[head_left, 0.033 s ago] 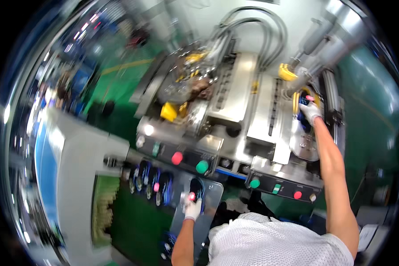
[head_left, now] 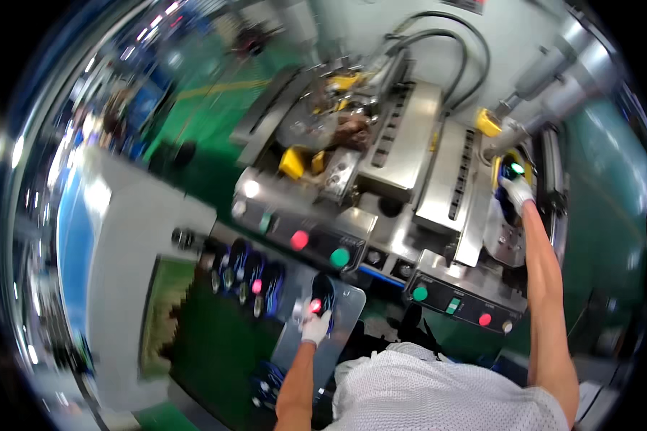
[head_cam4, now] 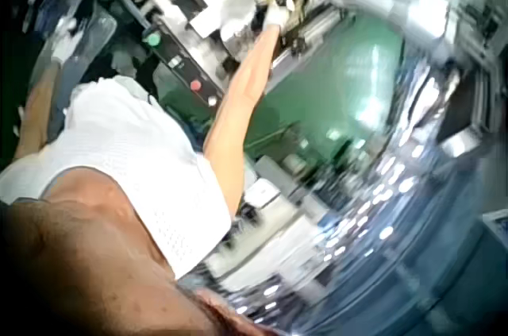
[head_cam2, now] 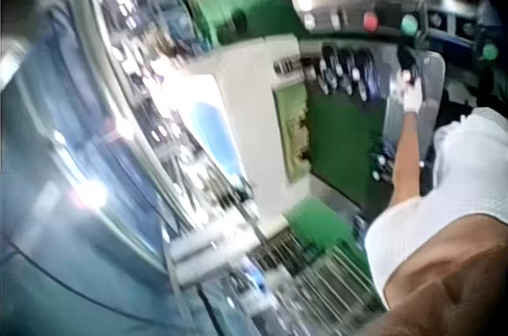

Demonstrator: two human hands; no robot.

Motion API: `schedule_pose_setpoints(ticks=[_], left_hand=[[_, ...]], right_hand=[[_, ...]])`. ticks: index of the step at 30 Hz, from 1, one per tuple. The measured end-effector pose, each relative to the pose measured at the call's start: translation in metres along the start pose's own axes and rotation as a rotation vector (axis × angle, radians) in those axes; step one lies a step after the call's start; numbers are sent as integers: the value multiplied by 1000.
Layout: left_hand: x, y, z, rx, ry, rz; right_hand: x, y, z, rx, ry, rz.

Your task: The person operates a shoe assembly machine in a factory setting. They repeatedly pick up blue and black shoe uppers from a conveyor belt, place them into the machine's mold, and then remove the processed shoes to place them back onto the belt. The person wears white gloves throughout the task.

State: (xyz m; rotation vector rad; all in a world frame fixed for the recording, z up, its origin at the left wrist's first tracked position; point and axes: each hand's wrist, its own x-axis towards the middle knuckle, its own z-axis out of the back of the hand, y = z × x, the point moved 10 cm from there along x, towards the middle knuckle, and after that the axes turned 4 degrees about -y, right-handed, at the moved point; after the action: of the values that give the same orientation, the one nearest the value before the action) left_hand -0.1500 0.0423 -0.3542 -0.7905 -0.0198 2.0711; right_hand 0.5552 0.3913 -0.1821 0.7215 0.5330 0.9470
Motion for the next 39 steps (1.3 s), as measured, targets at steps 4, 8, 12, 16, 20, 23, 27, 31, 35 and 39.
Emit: schedule_pose_setpoints(ticks=[4,8,12,16,20,23,27,31,35,39], left_hand=[[-8,0,-16,-283,-332,-115],[-9,-2,-10,-453,-240,-170],[-12,14,31,-424,85,-276],[12,79,153,-563,-545,-459],[69,129,144,-330,-544,-320],[89,126,132,-176,-496,-413],[92,110,135,114,-236,-304],[107,97,144,126,-265,-337],[58,34,115,89,-225,-536],[-62,-49,47,-89,73,-599]], right_hand=[[-193,118,-3,59,-278,548],[-377,111,-130,-312,26,721],[-409,50,-203,-1014,103,661],[-442,80,-228,-709,284,533],[-531,83,-343,-479,629,353],[-585,43,-437,-573,661,77],[-578,10,-463,-722,396,67],[-564,17,-436,-338,378,-26],[-559,17,-360,361,436,-480],[-580,-26,-256,449,272,-575]])
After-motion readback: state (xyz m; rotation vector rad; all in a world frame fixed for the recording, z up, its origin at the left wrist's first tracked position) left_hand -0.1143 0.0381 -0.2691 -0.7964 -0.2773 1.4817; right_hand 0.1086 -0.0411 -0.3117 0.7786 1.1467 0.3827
